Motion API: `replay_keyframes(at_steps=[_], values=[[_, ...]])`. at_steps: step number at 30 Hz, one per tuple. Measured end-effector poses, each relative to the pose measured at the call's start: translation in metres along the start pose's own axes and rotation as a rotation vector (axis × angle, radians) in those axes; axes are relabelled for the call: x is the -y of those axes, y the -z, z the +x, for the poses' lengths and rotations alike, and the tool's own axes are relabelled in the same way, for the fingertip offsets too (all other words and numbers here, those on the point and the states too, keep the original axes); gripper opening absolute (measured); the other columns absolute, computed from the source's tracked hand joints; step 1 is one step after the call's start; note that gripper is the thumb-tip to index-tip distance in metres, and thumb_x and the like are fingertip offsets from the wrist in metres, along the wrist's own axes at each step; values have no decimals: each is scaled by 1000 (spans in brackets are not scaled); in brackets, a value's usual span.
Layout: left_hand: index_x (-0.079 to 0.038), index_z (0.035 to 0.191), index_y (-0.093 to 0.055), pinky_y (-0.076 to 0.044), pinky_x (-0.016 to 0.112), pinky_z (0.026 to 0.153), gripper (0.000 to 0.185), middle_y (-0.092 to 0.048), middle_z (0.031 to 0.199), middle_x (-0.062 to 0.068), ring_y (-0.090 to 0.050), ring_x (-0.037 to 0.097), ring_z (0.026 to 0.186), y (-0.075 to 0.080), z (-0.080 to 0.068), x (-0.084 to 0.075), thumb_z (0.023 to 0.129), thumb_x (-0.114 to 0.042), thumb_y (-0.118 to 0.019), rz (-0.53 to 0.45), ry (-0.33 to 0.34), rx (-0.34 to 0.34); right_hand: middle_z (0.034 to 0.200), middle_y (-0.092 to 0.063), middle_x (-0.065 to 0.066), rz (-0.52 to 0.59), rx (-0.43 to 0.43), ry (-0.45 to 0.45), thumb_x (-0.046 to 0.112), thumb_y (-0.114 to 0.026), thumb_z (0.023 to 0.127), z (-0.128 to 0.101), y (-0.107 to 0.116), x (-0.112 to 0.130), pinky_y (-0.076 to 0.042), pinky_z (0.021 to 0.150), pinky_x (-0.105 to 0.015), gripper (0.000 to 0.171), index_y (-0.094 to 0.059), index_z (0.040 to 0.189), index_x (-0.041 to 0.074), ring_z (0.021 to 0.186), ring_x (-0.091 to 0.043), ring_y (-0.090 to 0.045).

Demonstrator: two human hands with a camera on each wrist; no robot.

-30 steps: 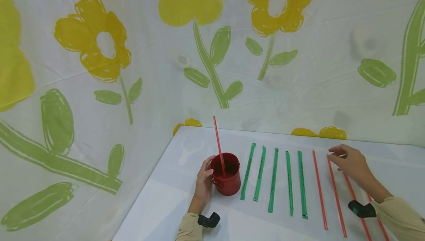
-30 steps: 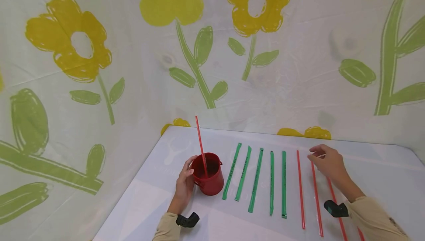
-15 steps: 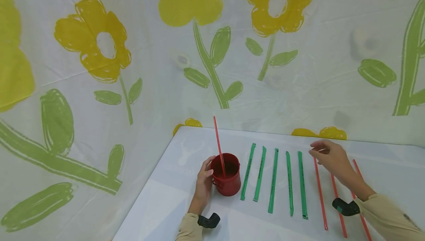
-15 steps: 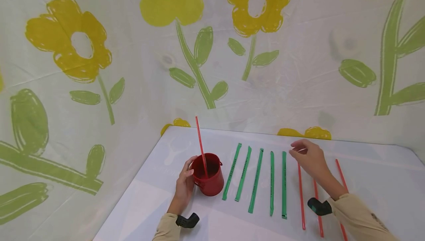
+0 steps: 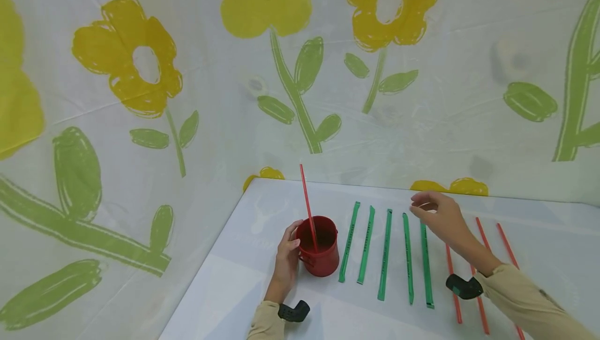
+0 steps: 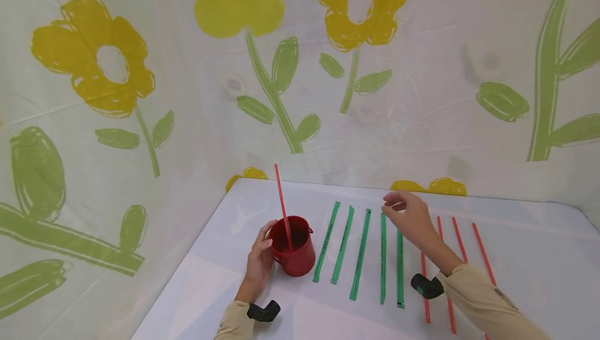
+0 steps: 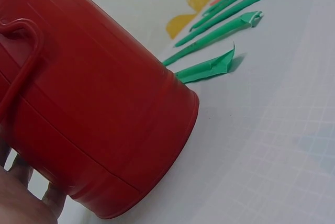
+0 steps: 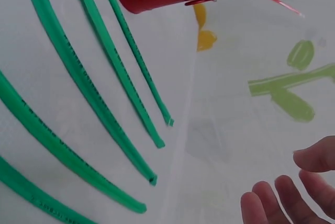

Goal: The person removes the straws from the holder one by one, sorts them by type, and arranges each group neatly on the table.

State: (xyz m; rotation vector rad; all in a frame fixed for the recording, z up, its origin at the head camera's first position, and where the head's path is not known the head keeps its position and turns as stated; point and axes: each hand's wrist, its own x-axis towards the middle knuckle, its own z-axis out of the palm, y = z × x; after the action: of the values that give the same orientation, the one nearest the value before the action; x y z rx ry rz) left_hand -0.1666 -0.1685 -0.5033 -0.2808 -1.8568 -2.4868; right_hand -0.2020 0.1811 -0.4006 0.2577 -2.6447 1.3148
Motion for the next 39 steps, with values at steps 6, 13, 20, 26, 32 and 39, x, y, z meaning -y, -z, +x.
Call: replay_keyframes(at_steps=[6,13,20,26,32,39], values=[[-12,138,-41,-30,46,101,54,-44,138,13,-39,30,126,-1,1,0,85,-20,-37,2,-1,-5,107,-61,-16,54,15,23,21,-60,92,4,-8,16,-51,68,-22,29,-57,112,1,94,-30,-59],[-13,139,-40,-30,46,101,54,-43,139,12,-37,31,127,-2,1,2,86,-22,-37,12,7,3,106,-62,-14,88,25,26,19,-62,91,10,-19,29,-52,69,-24,27,-58,113,3,94,-28,-60],[-12,139,-40,-30,46,101,54,-44,139,13,-38,31,127,-4,1,2,86,-22,-37,11,13,5,105,-62,-12,138,32,34,17,-63,89,16,-35,41,-54,71,-30,26,-59,112,5,92,-26,-60],[-12,138,-41,-30,46,100,53,-44,138,14,-37,31,126,-3,1,1,86,-20,-37,-2,2,5,104,-62,-11,201,48,43,16,-63,89,24,-51,55,-54,70,-32,25,-60,110,5,92,-26,-61],[-8,140,-38,-30,46,100,55,-43,139,14,-36,33,127,-1,-1,-1,87,-22,-37,-2,8,-5,103,-63,-11,243,86,54,15,-63,89,29,-65,66,-54,69,-31,24,-60,110,4,92,-25,-61],[-13,139,-40,-30,46,100,53,-43,139,12,-36,31,128,0,-1,-1,87,-23,-38,12,13,-4,100,-64,-10,259,81,56,15,-65,87,33,-80,74,-54,69,-32,22,-61,106,5,91,-25,-61]])
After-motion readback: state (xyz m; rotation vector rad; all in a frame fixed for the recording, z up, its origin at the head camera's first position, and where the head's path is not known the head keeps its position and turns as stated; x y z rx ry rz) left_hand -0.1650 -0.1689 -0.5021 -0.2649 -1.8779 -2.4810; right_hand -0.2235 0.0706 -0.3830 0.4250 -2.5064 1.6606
